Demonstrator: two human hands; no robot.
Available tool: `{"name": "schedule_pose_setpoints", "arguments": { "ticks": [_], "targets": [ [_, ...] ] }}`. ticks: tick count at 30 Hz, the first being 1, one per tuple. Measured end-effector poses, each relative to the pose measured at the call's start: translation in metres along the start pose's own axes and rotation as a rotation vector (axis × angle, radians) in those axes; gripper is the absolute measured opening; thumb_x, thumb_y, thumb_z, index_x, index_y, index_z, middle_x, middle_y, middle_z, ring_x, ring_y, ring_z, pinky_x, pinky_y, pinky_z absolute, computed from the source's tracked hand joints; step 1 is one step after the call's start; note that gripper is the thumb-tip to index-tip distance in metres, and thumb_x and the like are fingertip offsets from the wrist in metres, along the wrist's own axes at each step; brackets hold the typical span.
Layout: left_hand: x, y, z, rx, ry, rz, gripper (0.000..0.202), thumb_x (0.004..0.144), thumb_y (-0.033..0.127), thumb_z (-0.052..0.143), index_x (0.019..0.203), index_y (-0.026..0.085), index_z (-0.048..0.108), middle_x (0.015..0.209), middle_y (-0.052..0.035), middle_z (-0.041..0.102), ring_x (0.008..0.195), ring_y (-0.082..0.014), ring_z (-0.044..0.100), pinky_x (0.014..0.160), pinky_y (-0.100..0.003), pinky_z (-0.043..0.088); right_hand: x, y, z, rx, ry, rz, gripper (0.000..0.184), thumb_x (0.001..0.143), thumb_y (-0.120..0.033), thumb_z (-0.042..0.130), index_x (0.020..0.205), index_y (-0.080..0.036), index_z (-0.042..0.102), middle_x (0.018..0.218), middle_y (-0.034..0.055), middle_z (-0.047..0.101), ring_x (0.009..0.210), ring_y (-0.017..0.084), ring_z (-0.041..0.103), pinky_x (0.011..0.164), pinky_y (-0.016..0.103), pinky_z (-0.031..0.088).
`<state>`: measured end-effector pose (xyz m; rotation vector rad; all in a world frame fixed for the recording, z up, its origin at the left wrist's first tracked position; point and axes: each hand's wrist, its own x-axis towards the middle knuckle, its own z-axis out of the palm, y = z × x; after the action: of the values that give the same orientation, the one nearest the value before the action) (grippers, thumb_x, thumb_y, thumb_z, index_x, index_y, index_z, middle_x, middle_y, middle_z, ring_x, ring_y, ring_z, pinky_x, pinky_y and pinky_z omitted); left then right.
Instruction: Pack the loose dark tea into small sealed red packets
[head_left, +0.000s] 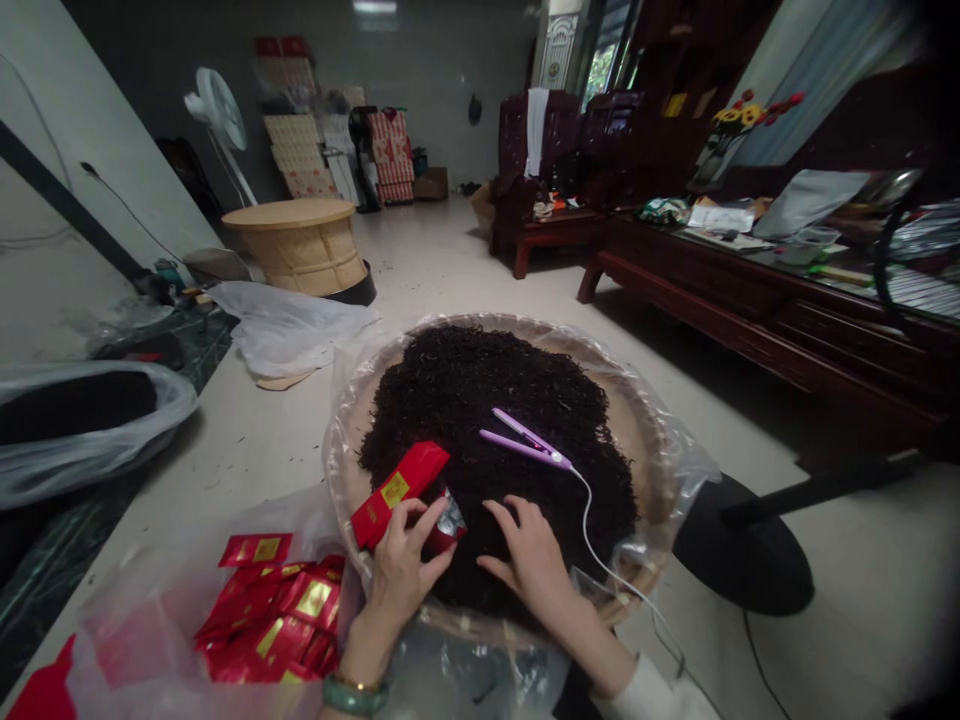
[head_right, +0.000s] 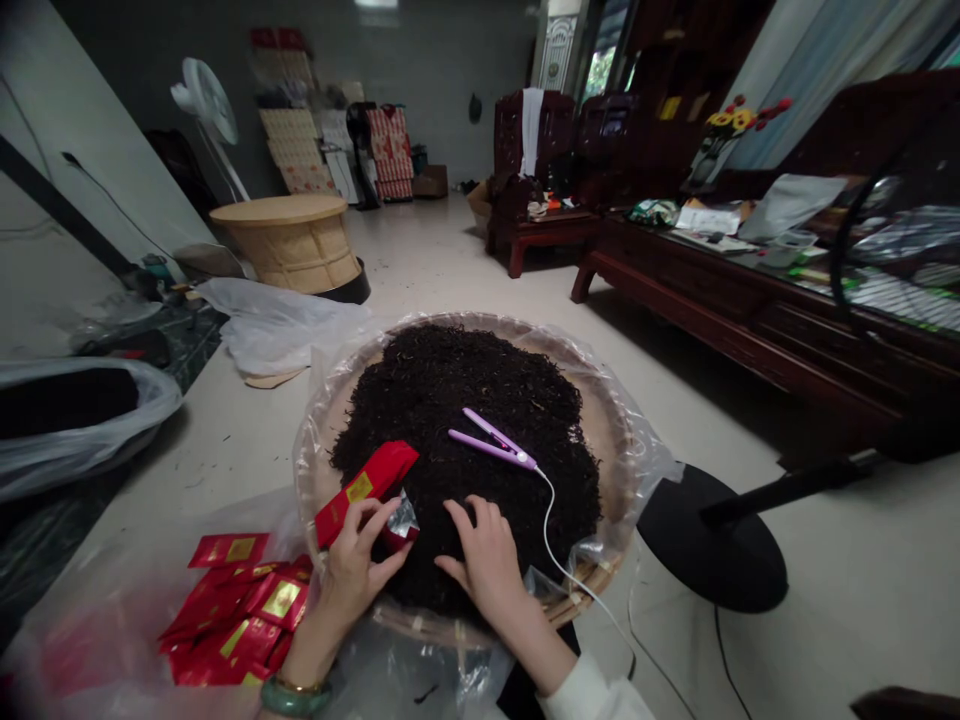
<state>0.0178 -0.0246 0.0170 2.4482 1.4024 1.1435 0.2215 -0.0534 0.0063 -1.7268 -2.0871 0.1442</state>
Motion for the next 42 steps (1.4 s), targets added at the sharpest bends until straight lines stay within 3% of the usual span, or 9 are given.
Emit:
{"name": "schedule_pose_setpoints", "arguments": {
  "ticks": [7, 14, 20, 23, 25, 27, 30, 34, 42],
  "targets": [
    [0.002, 0.001, -0.009, 0.085, 0.020, 0.031, 0.035, 0.084, 0.028, 0.061, 0.115, 0.023, 0.045, 0.108, -0.0080, 0.057, 0.086, -0.0215, 0.068, 0.060, -0.029, 0.058, -0.005, 0.003, 0.002, -0.017, 0.041, 0.075, 0.071, 0.065, -0.029, 0.081, 0.127, -0.019, 0.050, 0.118, 0.0167, 0.059, 0.102, 0.037, 0.056, 0.077, 0.050, 0.051],
    [0.013, 0.010, -0.020, 0.243, -0.154, -0.025, 0.021, 0.077, 0.024, 0.068, 0.094, 0.023, 0.056, 0.111, -0.0081, 0.061, 0.078, -0.0220, 0.070, 0.059, -0.030, 0.059, -0.005, 0.014, -0.001, 0.381, 0.052, 0.148, 0.053, 0.067, -0.008, 0.059, 0.117, -0.026, 0.055, 0.107, 0.0056, 0.059, 0.100, 0.026, 0.060, 0.085, 0.040, 0.053],
    [0.021, 0.013, -0.029, 0.257, -0.226, -0.049, 0.037, 0.077, 0.024, 0.068, 0.113, 0.027, 0.059, 0.114, -0.0063, 0.062, 0.079, -0.0225, 0.071, 0.063, -0.032, 0.060, 0.000, 0.028, -0.003, 0.770, 0.263, 0.372, 0.055, 0.065, -0.024, 0.066, 0.119, -0.021, 0.057, 0.117, 0.0081, 0.062, 0.112, 0.027, 0.057, 0.101, 0.045, 0.044],
    [0.024, 0.013, -0.025, 0.193, -0.168, -0.030, 0.035, 0.079, 0.022, 0.064, 0.113, 0.026, 0.058, 0.109, -0.0054, 0.063, 0.082, -0.0213, 0.071, 0.066, -0.030, 0.060, 0.003, 0.028, -0.010, 1.136, 0.195, 0.629, 0.046, 0.064, -0.032, 0.072, 0.108, -0.022, 0.064, 0.105, 0.0043, 0.068, 0.098, 0.026, 0.064, 0.081, 0.037, 0.054],
    [0.028, 0.017, -0.021, 0.150, -0.141, -0.020, 0.030, 0.081, 0.022, 0.063, 0.110, 0.025, 0.058, 0.107, -0.0057, 0.063, 0.084, -0.0209, 0.070, 0.068, -0.030, 0.059, 0.005, 0.025, -0.017, 1.476, 0.109, 0.793, 0.043, 0.066, -0.036, 0.073, 0.107, -0.023, 0.065, 0.093, 0.0028, 0.071, 0.083, 0.023, 0.067, 0.061, 0.030, 0.054],
    [0.033, 0.023, -0.017, 0.121, -0.143, -0.013, 0.025, 0.081, 0.022, 0.063, 0.106, 0.024, 0.057, 0.106, -0.0061, 0.063, 0.085, -0.0210, 0.070, 0.069, -0.030, 0.059, 0.009, 0.022, -0.024, 1.777, 0.057, 0.879, 0.037, 0.070, -0.038, 0.070, 0.105, -0.023, 0.066, 0.087, 0.0028, 0.073, 0.077, 0.022, 0.069, 0.055, 0.028, 0.053],
    [0.039, 0.029, -0.011, 0.102, -0.168, -0.002, 0.020, 0.081, 0.020, 0.062, 0.100, 0.023, 0.056, 0.107, -0.0069, 0.063, 0.085, -0.0216, 0.070, 0.069, -0.031, 0.060, 0.016, 0.018, -0.036, 1.998, 0.017, 0.886, 0.026, 0.078, -0.038, 0.062, 0.097, -0.021, 0.068, 0.090, 0.0047, 0.075, 0.080, 0.023, 0.072, 0.068, 0.035, 0.057],
    [0.039, 0.030, -0.008, 0.083, -0.203, 0.019, 0.023, 0.080, 0.014, 0.062, 0.100, 0.023, 0.055, 0.114, -0.0092, 0.062, 0.090, -0.0240, 0.070, 0.072, -0.035, 0.061, 0.023, 0.015, -0.050, 1.995, -0.041, 0.806, 0.029, 0.084, -0.042, 0.053, 0.098, -0.021, 0.068, 0.096, 0.0077, 0.075, 0.090, 0.027, 0.072, 0.083, 0.048, 0.054],
    [0.033, 0.032, -0.003, 0.042, -0.253, 0.062, 0.033, 0.079, 0.007, 0.061, 0.107, 0.025, 0.058, 0.135, -0.0106, 0.051, 0.109, -0.0258, 0.064, 0.084, -0.041, 0.060, 0.037, -0.007, -0.070, 1.950, -0.050, 0.683, 0.031, 0.078, -0.041, 0.062, 0.103, -0.023, 0.065, 0.100, 0.0067, 0.073, 0.094, 0.029, 0.069, 0.080, 0.047, 0.054]
  ]
}}
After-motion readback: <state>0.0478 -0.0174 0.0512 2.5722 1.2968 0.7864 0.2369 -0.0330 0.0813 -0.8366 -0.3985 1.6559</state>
